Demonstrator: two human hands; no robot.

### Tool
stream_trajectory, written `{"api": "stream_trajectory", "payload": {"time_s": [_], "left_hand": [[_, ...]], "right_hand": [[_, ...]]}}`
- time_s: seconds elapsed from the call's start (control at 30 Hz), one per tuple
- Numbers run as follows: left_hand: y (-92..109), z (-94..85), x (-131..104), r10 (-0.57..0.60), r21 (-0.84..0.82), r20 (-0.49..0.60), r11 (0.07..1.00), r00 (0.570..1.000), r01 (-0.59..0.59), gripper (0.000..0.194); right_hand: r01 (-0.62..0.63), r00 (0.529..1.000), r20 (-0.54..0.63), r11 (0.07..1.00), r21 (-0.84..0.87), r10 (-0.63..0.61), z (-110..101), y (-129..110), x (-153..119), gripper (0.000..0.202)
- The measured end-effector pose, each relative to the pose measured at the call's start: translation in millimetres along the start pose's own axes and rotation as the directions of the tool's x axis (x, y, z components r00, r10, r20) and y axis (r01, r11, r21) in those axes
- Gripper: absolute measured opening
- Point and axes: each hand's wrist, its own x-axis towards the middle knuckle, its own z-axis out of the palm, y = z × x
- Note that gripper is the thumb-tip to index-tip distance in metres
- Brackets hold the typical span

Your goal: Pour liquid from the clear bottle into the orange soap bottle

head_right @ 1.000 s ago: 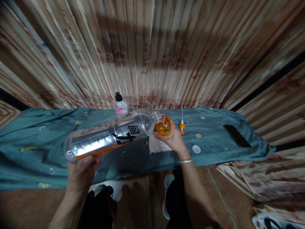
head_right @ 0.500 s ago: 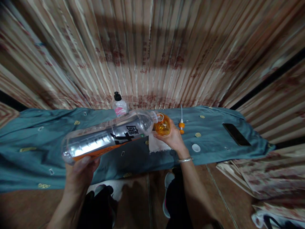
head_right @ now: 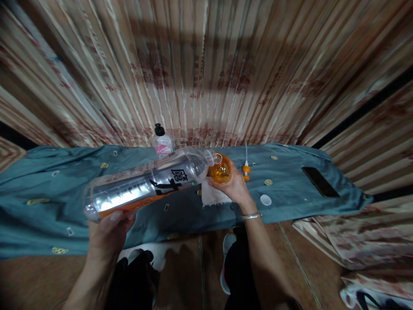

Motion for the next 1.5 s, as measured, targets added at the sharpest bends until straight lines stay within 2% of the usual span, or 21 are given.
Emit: {"api": "stream_trajectory", "payload": {"time_s": [0.1,0.23,0.57,0.9,1.07,1.5], "left_hand": [[-0.8,-2.6,2.6,-0.007,0.011,0.027,1.000,1.000,0.007,0.049],[-2.8,-4.7,4.6,-0.009,0.001,0.001,1.000,1.000,0.009,0.057],[-2.1,-3.9,3.2,0.026,0.007,-0.003,1.000,1.000,-0.026,0.055],[-4.9,-7.9,3.8,0.001,0.004,0.007,1.000,1.000,-0.001,0.058],[-2.7,-6.1,3.3,0.006,0.007,0.006,1.000,1.000,-0.006,0.057],[3.1,2.0,0.7,0.033,-0.004,-0.006,0.999,0.999,-0.033,0.070]], "right_hand": [[-0.022,1.000,0.001,1.000,0.003,0.022,-0.1,0.0,-0.1,0.099],[-0.006,1.000,0.006,1.000,0.005,0.006,-0.5,1.7,-0.2,0.098],[0.006,1.000,0.007,1.000,-0.026,-0.005,-0.5,1.5,-0.2,0.102],[0.003,1.000,0.015,1.000,-0.018,-0.002,-0.8,7.4,-0.1,0.104],[0.008,1.000,0.012,1.000,-0.021,-0.008,-1.0,8.7,0.0,0.104],[0.013,1.000,0.001,0.999,-0.038,-0.013,-1.0,8.5,0.2,0.106]]}}
